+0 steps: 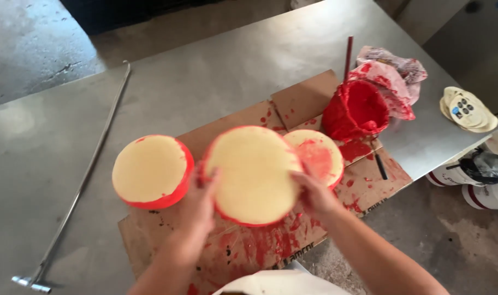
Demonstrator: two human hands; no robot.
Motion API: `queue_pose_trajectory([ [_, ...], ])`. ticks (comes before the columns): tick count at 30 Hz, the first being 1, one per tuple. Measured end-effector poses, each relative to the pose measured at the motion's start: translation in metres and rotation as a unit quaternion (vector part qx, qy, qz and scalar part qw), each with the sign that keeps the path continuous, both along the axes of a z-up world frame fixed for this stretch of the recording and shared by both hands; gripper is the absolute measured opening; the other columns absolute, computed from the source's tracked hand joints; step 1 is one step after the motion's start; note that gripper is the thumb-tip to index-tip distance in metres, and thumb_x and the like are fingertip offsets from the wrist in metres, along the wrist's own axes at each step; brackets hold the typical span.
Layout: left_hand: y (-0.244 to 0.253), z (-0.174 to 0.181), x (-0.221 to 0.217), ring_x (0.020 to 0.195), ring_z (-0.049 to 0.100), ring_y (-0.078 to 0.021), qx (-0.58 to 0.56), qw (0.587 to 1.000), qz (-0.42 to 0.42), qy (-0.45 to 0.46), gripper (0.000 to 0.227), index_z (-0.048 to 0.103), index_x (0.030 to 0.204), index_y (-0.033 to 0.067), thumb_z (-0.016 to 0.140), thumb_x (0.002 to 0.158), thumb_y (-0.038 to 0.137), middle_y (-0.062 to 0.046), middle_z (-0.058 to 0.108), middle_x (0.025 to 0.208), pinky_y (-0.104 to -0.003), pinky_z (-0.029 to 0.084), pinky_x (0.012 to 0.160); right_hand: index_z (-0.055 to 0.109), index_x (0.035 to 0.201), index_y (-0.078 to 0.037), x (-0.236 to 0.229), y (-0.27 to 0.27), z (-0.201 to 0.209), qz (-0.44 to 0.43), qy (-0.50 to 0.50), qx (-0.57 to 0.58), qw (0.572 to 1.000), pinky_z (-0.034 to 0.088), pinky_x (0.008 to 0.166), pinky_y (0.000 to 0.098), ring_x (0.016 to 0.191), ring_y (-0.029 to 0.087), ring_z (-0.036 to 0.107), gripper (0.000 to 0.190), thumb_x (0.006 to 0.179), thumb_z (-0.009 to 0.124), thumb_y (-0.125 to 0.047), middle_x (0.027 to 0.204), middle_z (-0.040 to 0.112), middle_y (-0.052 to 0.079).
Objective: Applying red wax to cheese wheels using a brush and then applying product labels
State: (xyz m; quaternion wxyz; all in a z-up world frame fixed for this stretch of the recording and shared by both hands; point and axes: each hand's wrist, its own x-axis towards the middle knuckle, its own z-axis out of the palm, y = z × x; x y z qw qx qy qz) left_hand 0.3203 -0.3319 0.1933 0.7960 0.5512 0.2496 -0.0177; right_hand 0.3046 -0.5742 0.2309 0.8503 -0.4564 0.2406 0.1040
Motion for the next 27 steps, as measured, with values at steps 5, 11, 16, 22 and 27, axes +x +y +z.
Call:
queue_pose_trajectory([
  [5,-0.087,-0.05,0.024,0.125,0.056,-0.0409,-0.038,0.991,-0.102,0.072,0.092,0.04,0.153,0.0199,0.085,0.079,0.05,-0.023,0.045,0.144,-0.063,0.058,0.086,0.054,0.146,-0.006,0.018,-0.101,-0.025,-0.025,-0.059,-0.08,0.995,0.062,0.073,0.0492,0.095,0.035,0.073,0.058,0.089,0.063,-0.01,0.116,0.071,0.025],
  [11,-0.158,-0.08,0.037,0.131,0.049,-0.0439,-0.064,0.985,-0.092,0.128,0.1,0.026,0.158,0.0205,0.085,0.082,0.05,-0.022,0.036,0.153,-0.072,0.053,0.086,0.059,0.143,-0.017,0.076,-0.198,-0.096,0.059,-0.045,-0.185,0.98,0.057,0.041,0.038,0.071,0.033,0.073,0.052,0.093,0.071,-0.023,0.105,0.072,0.023],
  [16,-0.176,-0.03,0.029,0.141,0.039,-0.0484,-0.004,0.994,-0.048,0.101,0.102,0.021,0.159,0.0075,0.081,0.084,0.041,-0.032,0.03,0.155,-0.068,0.042,0.108,0.072,0.134,-0.024,0.065,-0.232,-0.07,0.097,-0.118,-0.416,0.896,0.057,0.097,0.0374,0.106,0.017,0.069,0.045,0.09,0.081,-0.028,0.115,0.076,0.008],
  [22,-0.181,-0.018,0.02,0.149,0.028,-0.0491,0.029,0.991,-0.054,0.119,0.089,0.022,0.158,0.0146,0.066,0.091,0.052,-0.027,0.022,0.162,-0.078,0.028,0.11,0.069,0.124,-0.023,0.036,-0.336,-0.174,0.124,-0.01,-0.668,0.733,0.058,0.092,0.0499,0.103,0.033,0.07,0.058,0.082,0.078,-0.062,0.11,0.071,0.009],
  [27,-0.195,-0.009,0.001,0.142,0.041,-0.0356,0.033,0.992,0.023,0.119,0.079,0.029,0.158,0.0201,0.046,0.096,0.065,-0.016,0.037,0.155,-0.055,0.032,0.113,0.061,0.132,-0.014,0.031,-0.334,-0.193,0.197,-0.019,-0.63,0.751,0.053,0.096,0.0613,0.11,0.047,0.067,0.048,0.094,0.067,-0.042,0.112,0.073,0.025],
])
